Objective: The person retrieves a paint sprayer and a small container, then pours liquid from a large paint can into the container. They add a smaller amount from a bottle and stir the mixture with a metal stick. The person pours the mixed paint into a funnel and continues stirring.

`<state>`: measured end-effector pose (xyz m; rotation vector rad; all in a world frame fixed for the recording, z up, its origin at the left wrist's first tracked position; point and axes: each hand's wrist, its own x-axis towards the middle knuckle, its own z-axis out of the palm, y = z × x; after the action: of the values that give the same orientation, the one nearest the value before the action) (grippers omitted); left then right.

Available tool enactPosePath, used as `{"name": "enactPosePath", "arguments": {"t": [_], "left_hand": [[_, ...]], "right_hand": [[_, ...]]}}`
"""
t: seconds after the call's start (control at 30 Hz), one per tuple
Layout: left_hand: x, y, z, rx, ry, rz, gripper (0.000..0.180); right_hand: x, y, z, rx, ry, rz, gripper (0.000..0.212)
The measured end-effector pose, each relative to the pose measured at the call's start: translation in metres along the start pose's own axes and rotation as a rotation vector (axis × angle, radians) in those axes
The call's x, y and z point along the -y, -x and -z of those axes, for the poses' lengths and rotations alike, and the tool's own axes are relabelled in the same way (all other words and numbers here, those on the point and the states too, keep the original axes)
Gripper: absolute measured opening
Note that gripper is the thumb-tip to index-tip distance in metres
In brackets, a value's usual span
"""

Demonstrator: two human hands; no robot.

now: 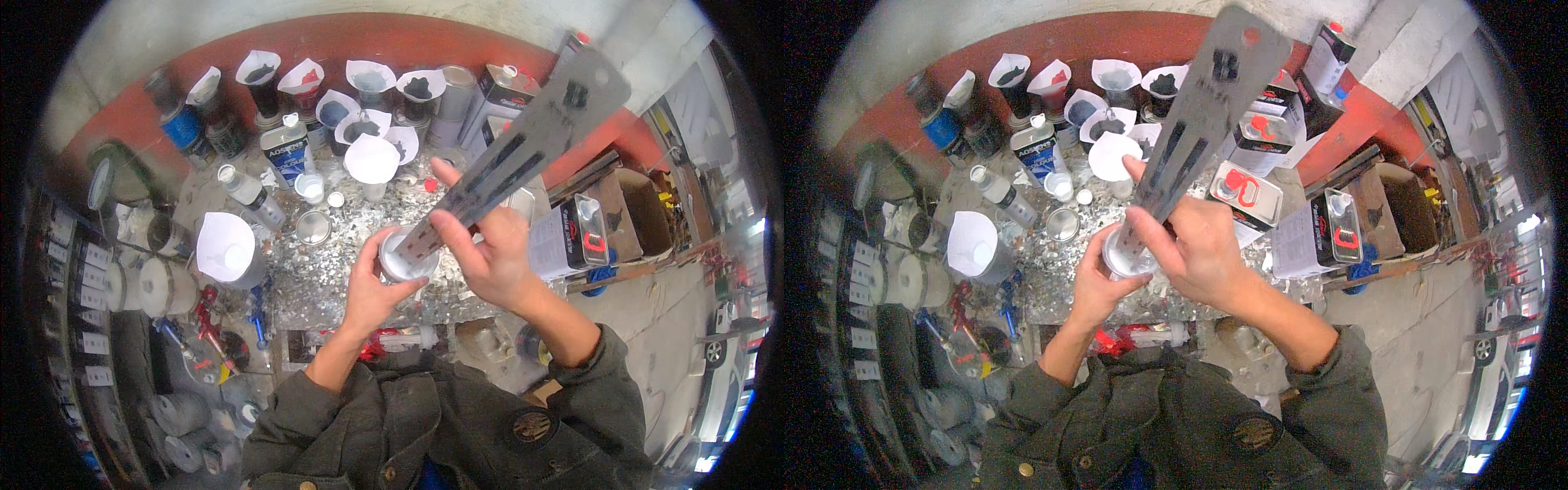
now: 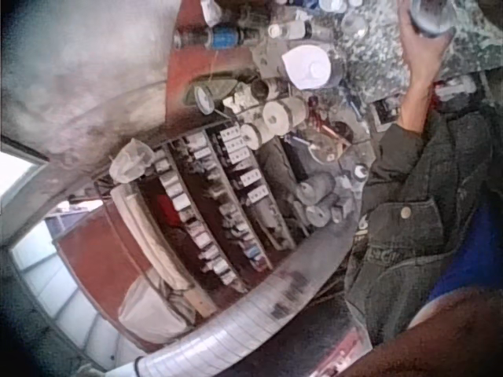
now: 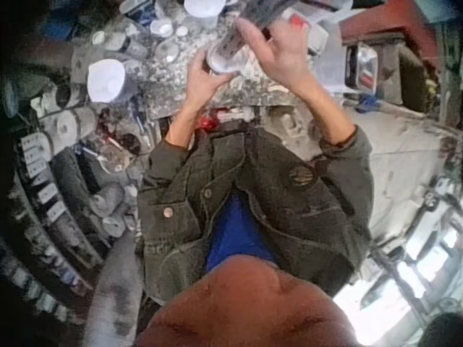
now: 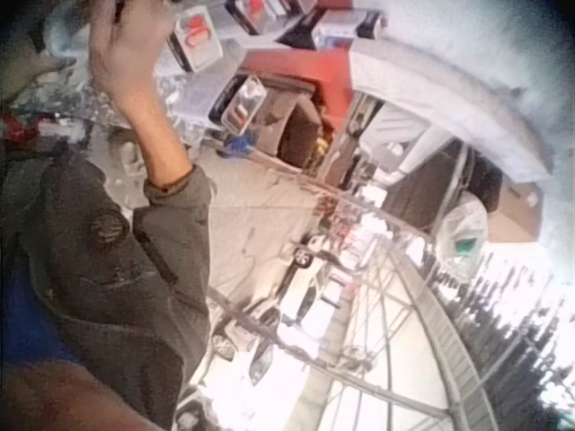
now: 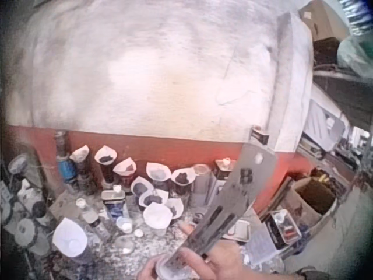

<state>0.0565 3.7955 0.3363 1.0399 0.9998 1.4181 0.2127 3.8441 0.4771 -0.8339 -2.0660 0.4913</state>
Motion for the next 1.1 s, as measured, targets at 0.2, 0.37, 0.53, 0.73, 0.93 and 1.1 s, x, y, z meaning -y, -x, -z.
{"name": "enactPosePath", "arguments": {"t": [0.2, 0.37, 0.53, 0.73, 0.93, 1.1], "left_hand": [[0.0, 0.0, -0.006, 0.071, -0.047, 0.041, 0.082], [0.003, -0.002, -0.01, 0.198, -0.038, 0.141, 0.084], [0.015, 0.002, -0.01, 0.295, -0.034, 0.196, 0.091], [0.038, 0.002, -0.012, 0.187, -0.06, 0.17, 0.093], [0.033, -0.007, -0.018, 0.086, 0.019, 0.209, 0.097], [0.032, -0.007, -0.016, 0.025, -0.032, 0.162, 0.094]], "right_hand": [[-0.017, -0.012, 0.024, -0.025, 0.032, -0.013, 0.041], [-0.044, 0.01, 0.016, 0.05, -0.022, -0.18, 0.043], [-0.064, 0.038, 0.033, -0.016, -0.459, -0.361, 0.051], [-0.15, 0.168, 0.088, -0.904, 0.52, -0.439, 0.083], [-0.245, 0.263, 0.108, -0.898, 0.445, -0.737, 0.132], [-0.304, 0.271, 0.094, -1.013, 0.247, -0.664, 0.135]]}}
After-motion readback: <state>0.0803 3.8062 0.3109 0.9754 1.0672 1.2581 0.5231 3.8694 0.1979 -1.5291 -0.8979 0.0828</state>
